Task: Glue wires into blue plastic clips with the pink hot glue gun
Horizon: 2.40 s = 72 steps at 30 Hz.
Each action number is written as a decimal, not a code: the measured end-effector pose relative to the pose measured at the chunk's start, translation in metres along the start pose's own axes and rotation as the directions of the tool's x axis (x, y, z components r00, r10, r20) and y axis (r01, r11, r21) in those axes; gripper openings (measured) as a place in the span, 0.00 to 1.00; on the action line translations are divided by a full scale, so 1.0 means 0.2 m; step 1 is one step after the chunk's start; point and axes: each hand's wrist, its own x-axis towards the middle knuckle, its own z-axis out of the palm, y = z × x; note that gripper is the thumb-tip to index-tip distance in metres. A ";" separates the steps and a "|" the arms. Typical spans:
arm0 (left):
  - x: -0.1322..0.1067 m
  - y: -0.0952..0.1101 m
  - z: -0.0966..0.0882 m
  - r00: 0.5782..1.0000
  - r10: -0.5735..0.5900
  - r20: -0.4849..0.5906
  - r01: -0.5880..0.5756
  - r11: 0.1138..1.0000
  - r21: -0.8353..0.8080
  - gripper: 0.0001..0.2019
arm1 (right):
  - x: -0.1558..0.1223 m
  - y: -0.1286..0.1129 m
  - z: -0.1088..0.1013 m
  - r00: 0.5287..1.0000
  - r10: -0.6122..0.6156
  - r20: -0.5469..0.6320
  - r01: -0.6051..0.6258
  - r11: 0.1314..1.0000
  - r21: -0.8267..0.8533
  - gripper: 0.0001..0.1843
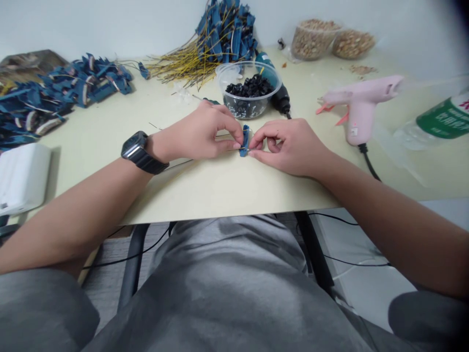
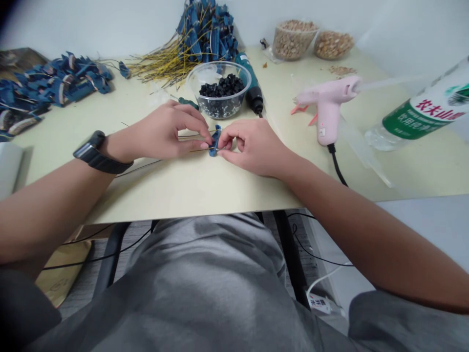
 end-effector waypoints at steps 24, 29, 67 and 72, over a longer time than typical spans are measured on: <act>0.01 0.07 0.00 0.994 -0.104 0.040 0.102 0.993 0.053 0.07 | 0.00 0.03 0.02 0.995 -0.092 -0.040 0.091 0.996 -0.026 0.02; 0.01 0.07 0.01 0.997 -0.069 0.038 0.067 0.996 0.059 0.09 | 0.00 0.02 0.02 0.995 -0.090 -0.038 0.089 0.996 -0.017 0.01; 0.01 0.07 0.02 0.996 -0.080 0.027 0.081 0.997 -0.015 0.06 | 0.01 0.00 0.01 1.000 0.025 0.010 -0.025 0.999 0.026 0.04; 0.01 0.07 0.02 0.997 -0.075 0.025 0.075 0.997 -0.006 0.07 | 0.01 0.00 0.01 0.999 0.045 0.010 -0.045 0.997 0.062 0.03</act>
